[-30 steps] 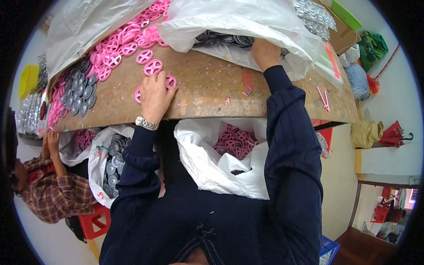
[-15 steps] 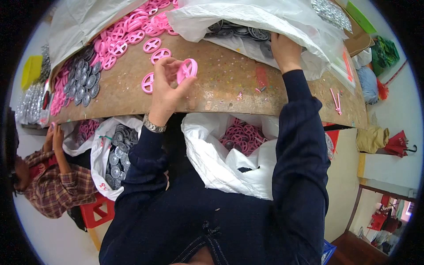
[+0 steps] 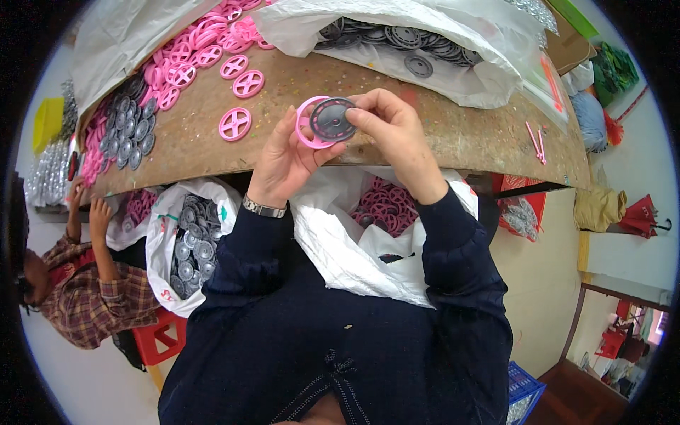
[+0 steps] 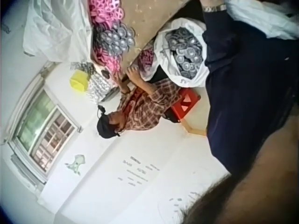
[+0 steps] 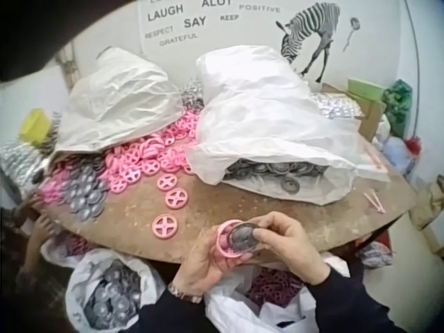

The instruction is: Assemble circular plastic toy components by joining pink and grey parts together at a workbench.

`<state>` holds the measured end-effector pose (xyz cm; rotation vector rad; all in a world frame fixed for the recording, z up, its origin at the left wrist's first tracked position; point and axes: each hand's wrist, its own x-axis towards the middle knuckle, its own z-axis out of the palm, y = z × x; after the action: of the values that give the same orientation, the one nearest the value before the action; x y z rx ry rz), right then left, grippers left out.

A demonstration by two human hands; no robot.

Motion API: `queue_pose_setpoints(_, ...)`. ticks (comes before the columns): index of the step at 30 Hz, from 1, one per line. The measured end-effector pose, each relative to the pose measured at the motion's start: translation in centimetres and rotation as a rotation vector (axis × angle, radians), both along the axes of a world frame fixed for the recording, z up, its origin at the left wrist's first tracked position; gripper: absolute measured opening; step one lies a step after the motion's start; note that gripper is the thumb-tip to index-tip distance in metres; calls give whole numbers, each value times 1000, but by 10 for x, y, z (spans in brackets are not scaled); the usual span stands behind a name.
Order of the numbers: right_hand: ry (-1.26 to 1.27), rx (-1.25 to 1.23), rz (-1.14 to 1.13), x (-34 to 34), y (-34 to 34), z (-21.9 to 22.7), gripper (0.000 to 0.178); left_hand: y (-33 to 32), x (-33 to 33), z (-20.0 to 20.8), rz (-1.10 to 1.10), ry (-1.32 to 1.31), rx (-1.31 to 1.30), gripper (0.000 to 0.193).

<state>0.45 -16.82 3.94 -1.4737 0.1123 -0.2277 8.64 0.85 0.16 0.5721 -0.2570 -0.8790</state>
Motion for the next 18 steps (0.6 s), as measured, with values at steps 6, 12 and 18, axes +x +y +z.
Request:
queue_pose_setpoints(6,-62,10,-42,-5,13,-8,10,-2,-12,4,-14,-128,51,49)
queue_pose_setpoints(12,-113,-57,-154,-7,17,-14,15,-2,-25,6,109,-328,222,43)
queue_pose_setpoints(18,-141,-83,-146,-12,19,-10,20,1,-31,8,143,-603,381,32)
